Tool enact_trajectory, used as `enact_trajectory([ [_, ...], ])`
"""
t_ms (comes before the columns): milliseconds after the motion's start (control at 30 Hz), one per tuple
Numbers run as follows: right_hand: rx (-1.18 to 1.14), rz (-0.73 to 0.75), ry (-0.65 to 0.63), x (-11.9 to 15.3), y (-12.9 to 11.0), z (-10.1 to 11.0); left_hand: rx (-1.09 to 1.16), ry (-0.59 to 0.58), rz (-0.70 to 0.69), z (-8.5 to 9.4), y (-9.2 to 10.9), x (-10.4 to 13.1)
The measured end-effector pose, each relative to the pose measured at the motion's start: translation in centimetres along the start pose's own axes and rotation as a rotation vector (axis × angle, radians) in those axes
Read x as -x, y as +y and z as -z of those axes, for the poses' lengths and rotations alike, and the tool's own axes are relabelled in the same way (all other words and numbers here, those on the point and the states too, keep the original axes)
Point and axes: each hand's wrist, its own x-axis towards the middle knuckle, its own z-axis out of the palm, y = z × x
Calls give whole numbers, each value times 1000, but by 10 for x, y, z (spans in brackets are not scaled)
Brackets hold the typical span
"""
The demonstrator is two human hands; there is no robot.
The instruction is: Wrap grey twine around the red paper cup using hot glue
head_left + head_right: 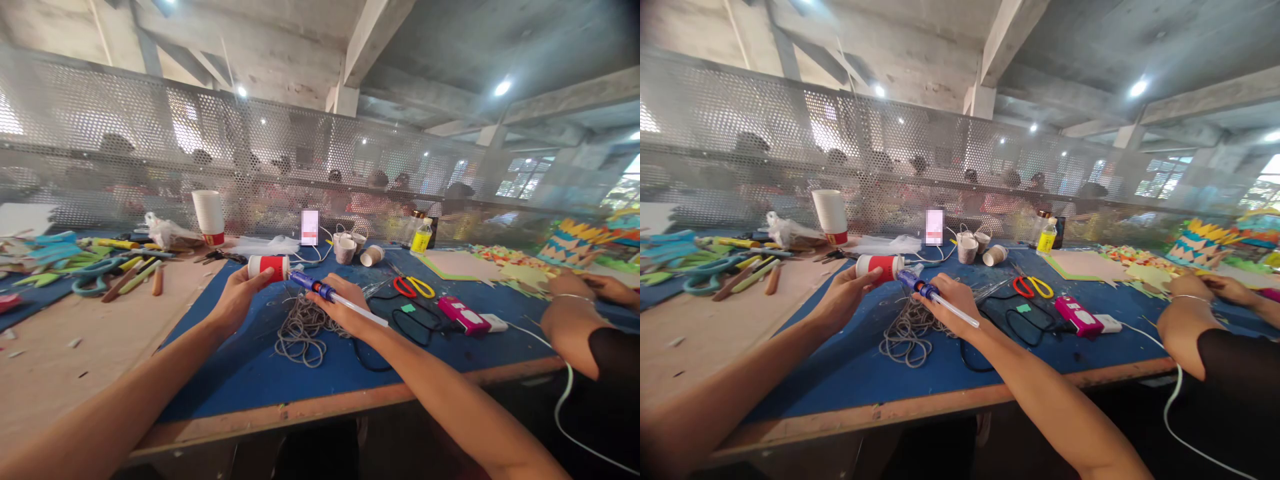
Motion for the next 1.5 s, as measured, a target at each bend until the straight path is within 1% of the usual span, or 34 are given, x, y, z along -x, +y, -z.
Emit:
enact_trajectory([
  [267, 25, 4, -1, 1, 2, -2, 1, -5, 40, 1, -1, 0],
  [400, 31, 3, -3, 1, 2, -2, -1, 1, 1, 0, 1, 1],
  [600, 42, 5, -7, 1, 2, -1, 10, -16, 18, 1, 0, 1],
  [767, 52, 4, -8, 1, 1, -1, -27, 16, -31, 1, -1, -1],
  [1033, 56, 5, -7, 1, 1, -1, -42, 32, -51, 1, -3, -3],
  [1367, 56, -3, 0, 1, 1, -1, -38, 24, -22, 1, -2, -2],
  [1500, 54, -3, -4, 0, 0, 0, -57, 19, -44, 2, -3, -3],
])
